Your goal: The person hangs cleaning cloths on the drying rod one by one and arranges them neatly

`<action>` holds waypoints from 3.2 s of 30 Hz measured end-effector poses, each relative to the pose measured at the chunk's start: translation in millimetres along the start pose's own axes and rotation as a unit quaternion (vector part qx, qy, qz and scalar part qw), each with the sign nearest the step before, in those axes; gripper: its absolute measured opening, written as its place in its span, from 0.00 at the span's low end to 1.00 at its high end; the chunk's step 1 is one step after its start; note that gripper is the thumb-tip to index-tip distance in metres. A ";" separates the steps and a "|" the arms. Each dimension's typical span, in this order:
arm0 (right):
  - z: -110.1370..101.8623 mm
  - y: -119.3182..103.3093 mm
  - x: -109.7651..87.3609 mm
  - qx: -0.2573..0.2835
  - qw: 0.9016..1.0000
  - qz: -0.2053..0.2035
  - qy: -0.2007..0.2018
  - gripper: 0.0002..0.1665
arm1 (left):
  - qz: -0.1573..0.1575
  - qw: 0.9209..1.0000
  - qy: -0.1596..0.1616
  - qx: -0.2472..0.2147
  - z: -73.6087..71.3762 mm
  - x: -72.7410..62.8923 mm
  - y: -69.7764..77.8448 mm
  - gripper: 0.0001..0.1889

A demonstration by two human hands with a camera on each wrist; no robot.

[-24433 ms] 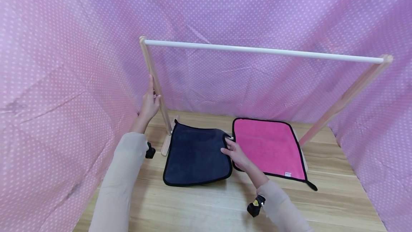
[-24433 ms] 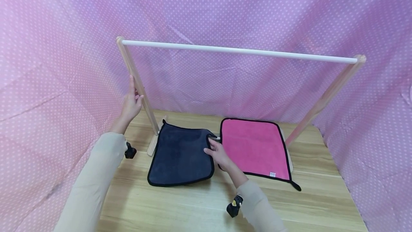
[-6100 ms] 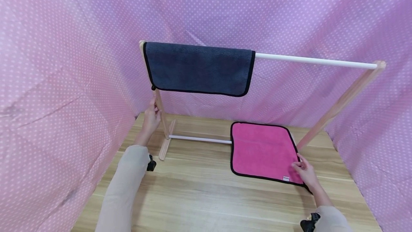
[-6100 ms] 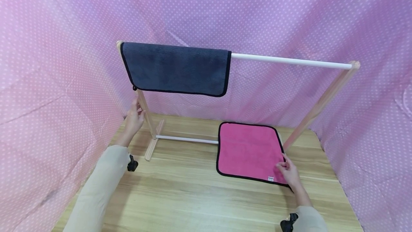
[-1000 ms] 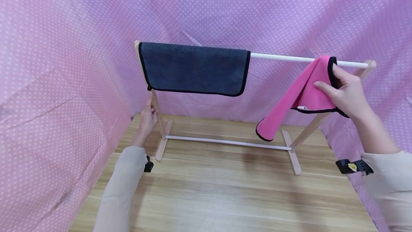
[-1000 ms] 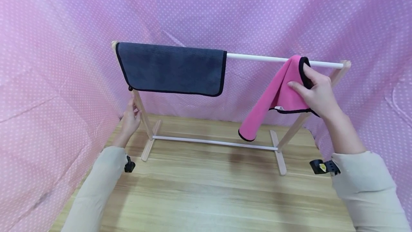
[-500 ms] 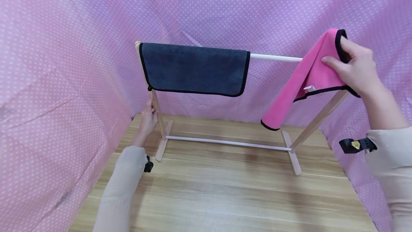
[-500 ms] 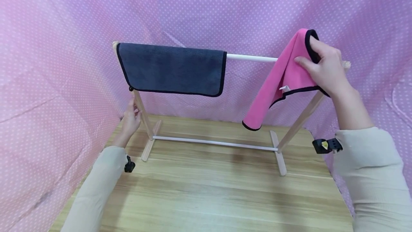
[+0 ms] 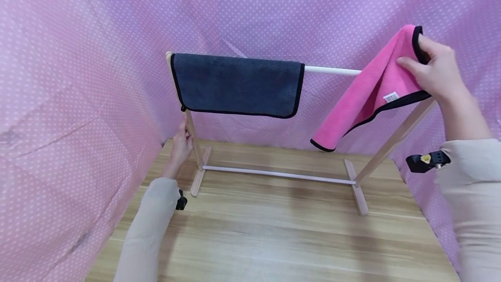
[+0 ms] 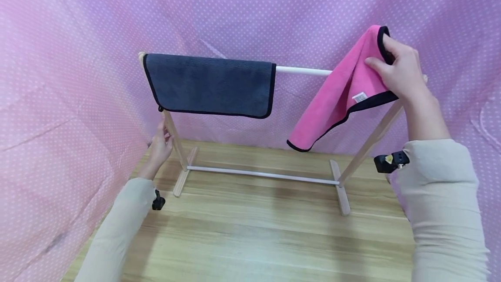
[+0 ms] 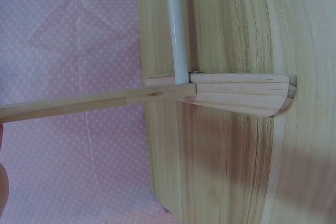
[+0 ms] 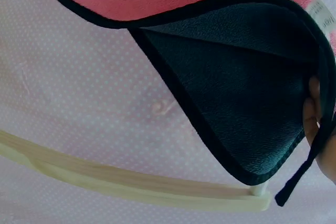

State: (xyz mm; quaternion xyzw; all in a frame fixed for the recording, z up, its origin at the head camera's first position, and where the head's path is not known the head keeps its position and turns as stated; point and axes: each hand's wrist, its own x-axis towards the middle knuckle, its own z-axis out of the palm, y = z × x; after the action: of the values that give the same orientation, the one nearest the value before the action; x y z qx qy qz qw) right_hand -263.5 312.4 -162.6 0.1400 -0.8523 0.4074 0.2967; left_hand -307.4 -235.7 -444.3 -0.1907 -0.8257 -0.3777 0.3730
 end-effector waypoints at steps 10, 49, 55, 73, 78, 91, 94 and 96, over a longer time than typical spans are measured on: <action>-4.1 13.1 0.5 -0.084 0.991 0.101 -0.036 0.19 | -0.016 1.000 -0.004 0.002 2.9 -1.2 -0.4 0.36; 8.0 17.5 -1.4 -0.010 0.996 0.090 -0.008 0.16 | 0.009 0.977 -0.055 -0.206 23.7 -3.2 171.6 0.24; 8.3 15.2 -2.1 -0.019 0.996 0.086 -0.003 0.16 | 0.055 0.963 -0.115 -0.236 43.2 -2.2 203.2 0.23; 9.8 14.9 -5.0 -0.007 0.996 0.088 0.003 0.18 | 0.067 0.921 -0.251 -0.290 116.2 -13.1 218.0 0.24; 11.3 15.9 -4.2 0.002 0.996 0.088 0.006 0.18 | 0.069 0.901 -0.331 -0.273 126.2 -8.4 225.3 0.24; 10.8 16.6 -5.3 0.005 0.996 0.088 0.016 0.21 | -0.009 0.861 -0.419 -0.286 147.0 5.4 240.9 0.25; 12.7 15.9 -6.2 0.003 0.996 0.083 0.016 0.21 | -0.044 0.848 -0.413 -0.327 150.3 9.8 245.7 0.26; 15.0 15.4 -6.6 0.004 0.997 0.079 0.011 0.23 | -0.071 0.842 -0.390 -0.365 150.8 14.0 250.6 0.26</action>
State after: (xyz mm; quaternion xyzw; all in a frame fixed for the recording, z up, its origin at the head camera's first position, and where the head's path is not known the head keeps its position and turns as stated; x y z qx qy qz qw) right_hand -271.6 310.4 -183.6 0.0685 -0.8556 0.4347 0.2726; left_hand -238.1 41.2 -378.8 -0.3856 -0.7164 -0.5720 -0.1040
